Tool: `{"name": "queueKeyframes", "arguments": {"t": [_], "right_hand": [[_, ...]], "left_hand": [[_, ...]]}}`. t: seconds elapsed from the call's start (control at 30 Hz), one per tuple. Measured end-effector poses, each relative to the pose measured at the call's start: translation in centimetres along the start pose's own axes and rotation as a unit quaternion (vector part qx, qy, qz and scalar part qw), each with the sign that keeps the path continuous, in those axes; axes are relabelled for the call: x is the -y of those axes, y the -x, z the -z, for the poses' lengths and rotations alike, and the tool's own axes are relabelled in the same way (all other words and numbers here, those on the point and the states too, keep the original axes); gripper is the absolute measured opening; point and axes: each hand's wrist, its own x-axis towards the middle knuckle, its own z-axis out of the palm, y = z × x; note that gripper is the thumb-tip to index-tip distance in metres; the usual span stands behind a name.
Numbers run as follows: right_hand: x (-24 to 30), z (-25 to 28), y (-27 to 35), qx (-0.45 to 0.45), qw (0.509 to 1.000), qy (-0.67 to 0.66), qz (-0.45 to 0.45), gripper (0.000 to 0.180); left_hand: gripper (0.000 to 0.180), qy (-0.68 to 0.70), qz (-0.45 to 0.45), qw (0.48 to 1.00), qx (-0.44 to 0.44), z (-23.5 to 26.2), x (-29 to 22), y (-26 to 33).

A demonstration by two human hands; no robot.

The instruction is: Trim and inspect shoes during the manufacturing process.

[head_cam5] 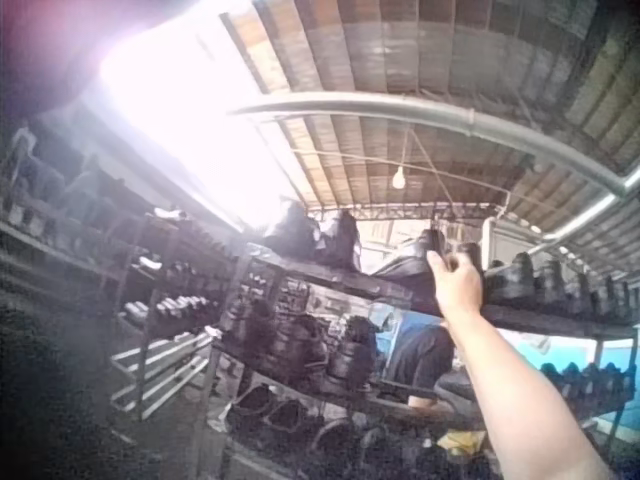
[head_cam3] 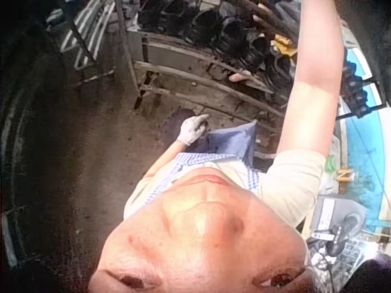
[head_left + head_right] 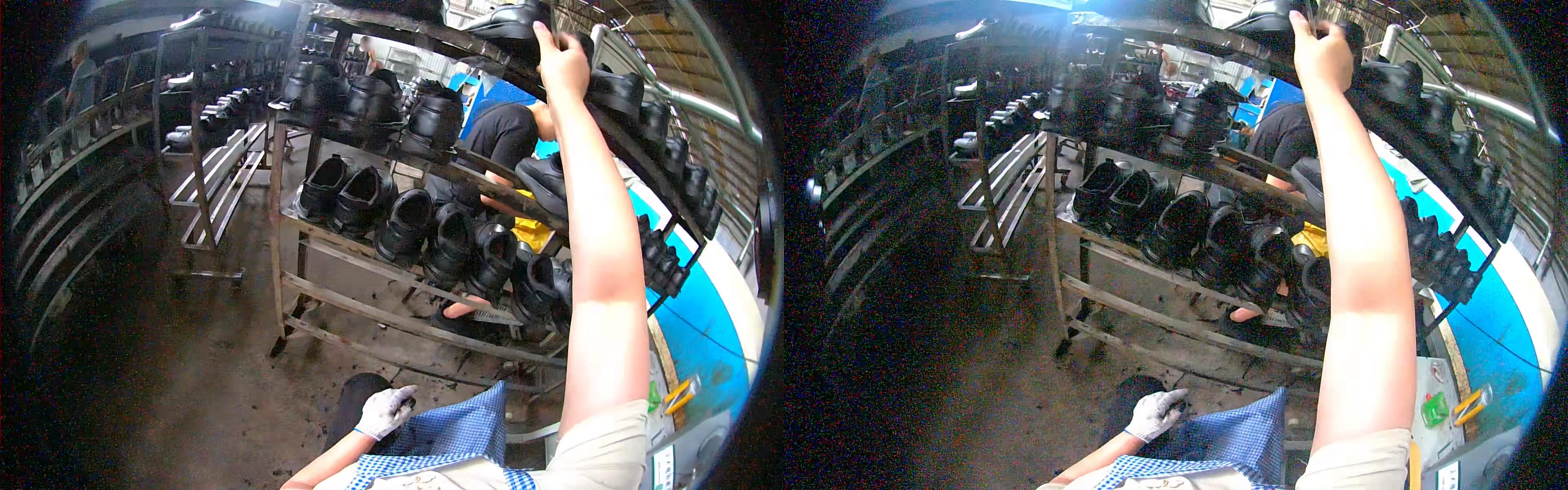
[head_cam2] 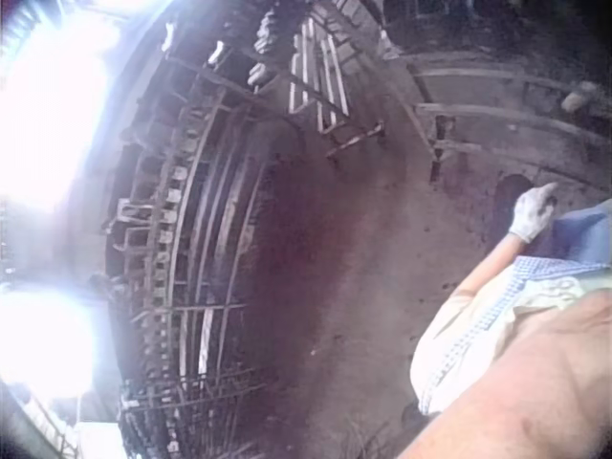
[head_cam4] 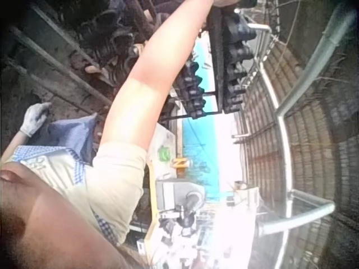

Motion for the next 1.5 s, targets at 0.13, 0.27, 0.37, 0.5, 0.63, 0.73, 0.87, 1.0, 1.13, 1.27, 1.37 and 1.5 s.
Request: {"name": "queueKeyframes", "arguments": {"t": [0.13, 0.27, 0.37, 0.5, 0.63, 0.73, 0.87, 1.0, 1.13, 1.27, 1.37, 1.5], "right_hand": [[2.5, -1.4, 1.0, 0.056, 0.973, -0.206, 0.086, 0.041], [10.1, -2.8, 3.0, 0.178, 0.967, -0.033, 0.181, 0.064], [9.7, -4.8, 0.7, 0.25, 0.925, -0.15, 0.244, 0.098], [11.7, -6.8, -0.5, 0.274, 0.935, -0.032, 0.224, 0.126], [13.5, -5.9, 1.0, 0.226, 0.939, 0.024, 0.256, 0.116], [13.2, -2.3, 4.1, 0.114, 0.945, -0.024, 0.306, 0.1], [10.2, 5.3, 10.0, 0.086, 0.925, -0.202, 0.311, 0.096], [7.9, 12.2, 16.0, 0.248, 0.78, -0.529, 0.222, 0.085], [2.7, 15.5, 25.0, 0.448, 0.766, -0.459, 0.035, 0.122], [2.2, 16.4, 32.8, 0.616, 0.679, -0.399, 0.031, 0.104], [1.4, 18.3, 36.1, 0.709, 0.621, -0.33, 0.058, 0.104], [-1.3, 19.4, 36.9, 0.669, 0.623, -0.405, 0.012, 0.102]], "left_hand": [[0.034, 0.023, -0.006, 0.999, -0.024, -0.1, 0.2, 0.1], [0.034, 0.03, 0.023, 0.999, -0.001, 0.2, 0.4, 0.7], [0.032, 0.05, 0.017, 0.998, 0.013, 0.5, 0.3, 0.2], [0.03, 0.077, 0.023, 0.997, 0.004, 0.2, 0.9, 0.1], [0.029, 0.08, 0.019, 0.997, -0.006, 0.7, 1.4, -0.3], [0.03, 0.08, 0.012, 0.997, -0.014, 1.3, 1.3, -1.0], [0.029, 0.117, 0.046, 0.992, 0.021, 1.9, 1.3, -0.9], [0.033, 0.365, 0.17, 0.88, -0.252, 4.5, 0.6, -0.4], [0.04, 0.31, 0.166, 0.767, -0.537, 11.3, -0.4, 0.1], [0.036, 0.22, 0.114, 0.878, -0.41, 15.3, -3.2, -0.4], [0.052, 0.19, -0.046, 0.974, -0.113, 14.8, -2.7, -2.6], [0.04, 0.303, 0.037, 0.951, 0.057, 14.8, -4.3, -4.9]]}}
